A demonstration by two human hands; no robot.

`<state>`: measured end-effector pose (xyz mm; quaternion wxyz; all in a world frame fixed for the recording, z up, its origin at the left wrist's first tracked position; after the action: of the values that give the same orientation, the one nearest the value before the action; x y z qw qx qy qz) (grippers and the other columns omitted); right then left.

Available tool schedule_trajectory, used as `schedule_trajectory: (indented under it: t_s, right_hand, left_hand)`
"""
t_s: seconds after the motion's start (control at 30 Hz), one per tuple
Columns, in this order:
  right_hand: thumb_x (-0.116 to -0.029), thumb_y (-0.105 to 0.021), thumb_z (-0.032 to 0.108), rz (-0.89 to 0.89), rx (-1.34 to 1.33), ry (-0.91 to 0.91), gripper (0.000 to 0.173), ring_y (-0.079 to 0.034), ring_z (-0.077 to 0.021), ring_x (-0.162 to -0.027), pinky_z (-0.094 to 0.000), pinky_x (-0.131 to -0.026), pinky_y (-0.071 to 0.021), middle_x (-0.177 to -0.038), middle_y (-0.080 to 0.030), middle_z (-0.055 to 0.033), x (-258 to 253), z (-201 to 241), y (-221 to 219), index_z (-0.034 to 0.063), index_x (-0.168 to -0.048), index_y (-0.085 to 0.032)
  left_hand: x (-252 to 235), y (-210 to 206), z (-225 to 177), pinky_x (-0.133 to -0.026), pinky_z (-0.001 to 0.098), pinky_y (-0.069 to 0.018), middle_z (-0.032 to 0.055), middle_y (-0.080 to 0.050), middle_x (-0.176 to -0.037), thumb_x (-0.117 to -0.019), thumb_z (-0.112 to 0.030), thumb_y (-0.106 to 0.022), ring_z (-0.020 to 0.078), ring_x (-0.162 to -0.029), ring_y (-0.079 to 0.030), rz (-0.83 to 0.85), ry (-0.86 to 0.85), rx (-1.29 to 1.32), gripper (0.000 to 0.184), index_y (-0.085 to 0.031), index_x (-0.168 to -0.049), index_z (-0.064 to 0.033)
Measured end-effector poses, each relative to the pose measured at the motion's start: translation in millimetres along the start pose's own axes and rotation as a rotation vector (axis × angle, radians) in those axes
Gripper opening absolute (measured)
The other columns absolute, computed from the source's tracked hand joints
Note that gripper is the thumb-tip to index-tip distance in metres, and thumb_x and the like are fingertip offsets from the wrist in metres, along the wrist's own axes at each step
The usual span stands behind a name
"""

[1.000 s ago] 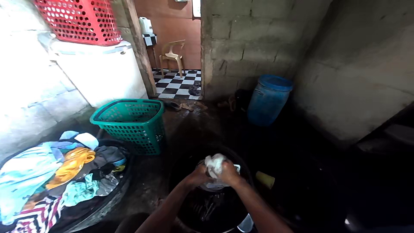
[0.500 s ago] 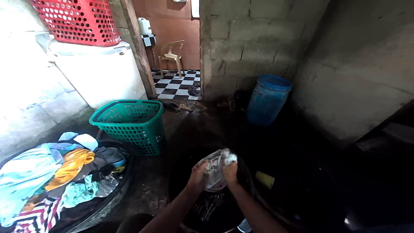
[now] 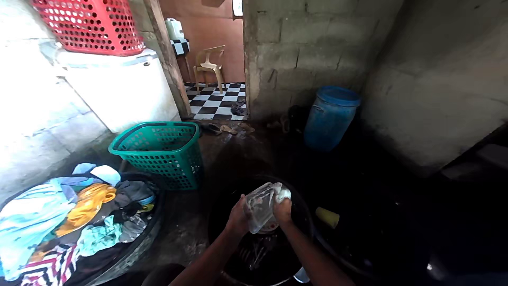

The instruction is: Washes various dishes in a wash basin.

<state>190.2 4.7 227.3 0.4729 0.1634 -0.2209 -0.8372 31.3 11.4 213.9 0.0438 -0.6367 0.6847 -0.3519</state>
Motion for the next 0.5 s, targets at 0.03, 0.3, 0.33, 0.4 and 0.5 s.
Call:
schedule_trajectory:
  t_s: [0.03,0.3,0.33,0.4,0.5]
  right_hand:
    - [-0.0998,-0.064,0.017,0.020,0.025,0.029,0.046,-0.063,-0.0430,-0.122,-0.0493,-0.109,-0.0458,-0.125,-0.064,-0.0347,8.8,6.7,-2.3,-0.0170,-0.130,-0.057]
    - [-0.0948,-0.068,0.029,0.133,-0.010,0.377,0.050,-0.067,-0.0400,-0.115,-0.0475,-0.107,-0.0489,-0.115,-0.070,-0.0308,39.3,17.8,-30.3,-0.0154,-0.118,-0.066]
    - [-0.0950,-0.068,0.027,0.099,-0.011,0.366,0.050,-0.067,-0.0410,-0.116,-0.0478,-0.107,-0.0488,-0.116,-0.069,-0.0322,32.4,13.8,-24.0,-0.0165,-0.120,-0.065]
    - [-0.0975,-0.067,0.024,0.096,-0.023,0.211,0.054,-0.061,-0.0421,-0.124,-0.0472,-0.113,-0.0440,-0.126,-0.064,-0.0349,14.8,3.3,-9.9,-0.0184,-0.130,-0.057]
    - [-0.1003,-0.065,0.016,0.099,-0.258,-0.039,0.050,-0.061,-0.0342,-0.126,-0.0441,-0.112,-0.0444,-0.131,-0.062,-0.0303,-11.4,-11.5,8.6,-0.0136,-0.138,-0.052]
  left_hand:
    - [-2.4,0.5,2.4,-0.078,0.0416,-0.0586,0.0148,-0.068,-0.104,-0.1126,-0.042,-0.023,0.0226,-0.091,-0.069,-0.004,-0.005,0.008,0.054,-0.053,-0.129,-0.0014]
    - [-13.7,3.9,8.3,-0.082,0.0413,-0.0569,0.0129,-0.068,-0.104,-0.1129,-0.039,-0.024,0.0210,-0.093,-0.068,-0.048,-0.032,-0.071,0.052,-0.057,-0.126,-0.0016]
    - [-10.9,2.5,6.5,-0.081,0.0403,-0.0569,0.0129,-0.068,-0.104,-0.1130,-0.039,-0.024,0.0204,-0.093,-0.067,-0.041,-0.035,-0.113,0.052,-0.057,-0.128,-0.0015]
    - [-6.9,1.0,4.7,-0.081,0.0417,-0.0578,0.0145,-0.068,-0.105,-0.1127,-0.040,-0.024,0.0221,-0.092,-0.068,-0.017,-0.016,-0.118,0.053,-0.056,-0.128,-0.0009]
    - [-1.5,-3.2,-2.3,-0.078,0.0417,-0.0598,0.0140,-0.070,-0.099,-0.1128,-0.041,-0.022,0.0224,-0.088,-0.070,0.038,-0.004,-0.080,0.054,-0.057,-0.124,-0.0007]
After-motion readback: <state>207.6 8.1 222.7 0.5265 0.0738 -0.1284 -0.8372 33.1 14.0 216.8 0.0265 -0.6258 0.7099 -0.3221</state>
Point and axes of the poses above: each hand's wrist, its own x-axis away from the middle knuckle, its own y-axis out of the back of the hand, z = x × y, the point moved 6 cm from there along -x, towards the middle knuckle
